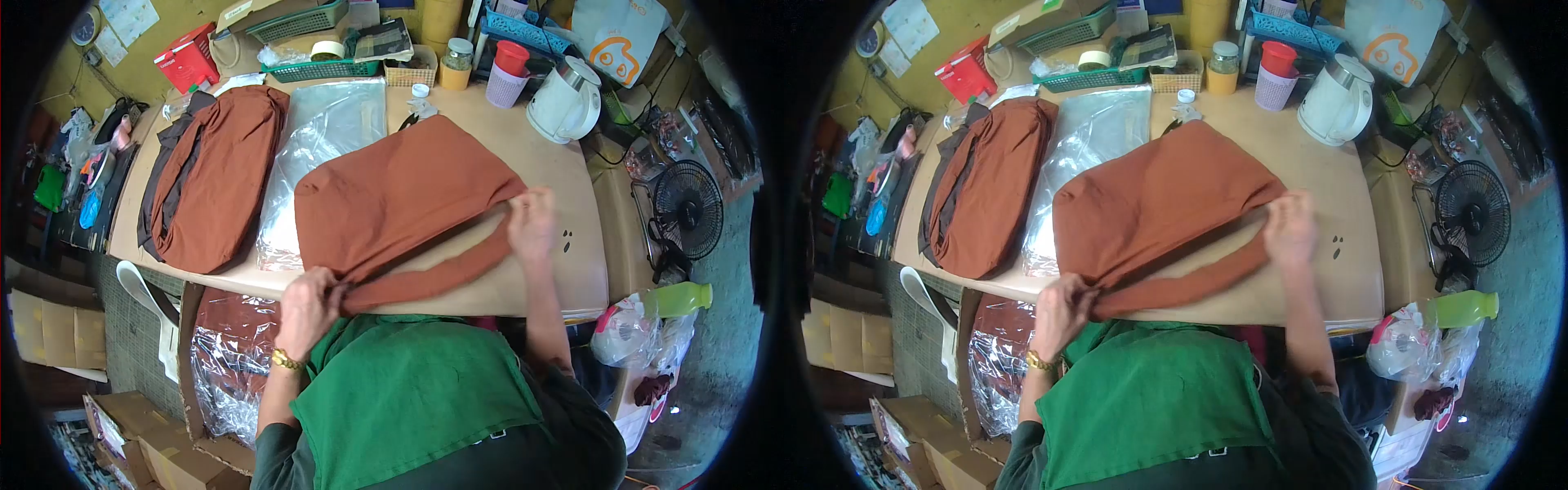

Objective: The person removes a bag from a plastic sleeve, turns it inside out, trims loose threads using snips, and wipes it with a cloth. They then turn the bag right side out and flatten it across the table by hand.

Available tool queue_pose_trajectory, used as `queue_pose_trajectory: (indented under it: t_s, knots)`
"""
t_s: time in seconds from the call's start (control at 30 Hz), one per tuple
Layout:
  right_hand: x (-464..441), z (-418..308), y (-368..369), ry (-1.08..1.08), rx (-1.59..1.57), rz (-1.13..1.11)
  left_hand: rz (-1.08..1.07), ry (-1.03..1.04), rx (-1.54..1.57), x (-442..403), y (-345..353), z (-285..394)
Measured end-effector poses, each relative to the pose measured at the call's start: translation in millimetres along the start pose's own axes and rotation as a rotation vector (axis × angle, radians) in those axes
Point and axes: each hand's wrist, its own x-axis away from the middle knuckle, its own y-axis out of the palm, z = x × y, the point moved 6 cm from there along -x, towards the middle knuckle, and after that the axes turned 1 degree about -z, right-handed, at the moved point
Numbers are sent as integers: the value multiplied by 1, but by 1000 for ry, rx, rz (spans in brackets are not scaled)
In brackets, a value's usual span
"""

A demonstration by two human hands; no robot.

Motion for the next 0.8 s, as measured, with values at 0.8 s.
queue_pose_trajectory:
  t_s: [0.8]
  knots:
    - [-39,44,128,363,-869,-395,185,-40,424,-122,11,-89]
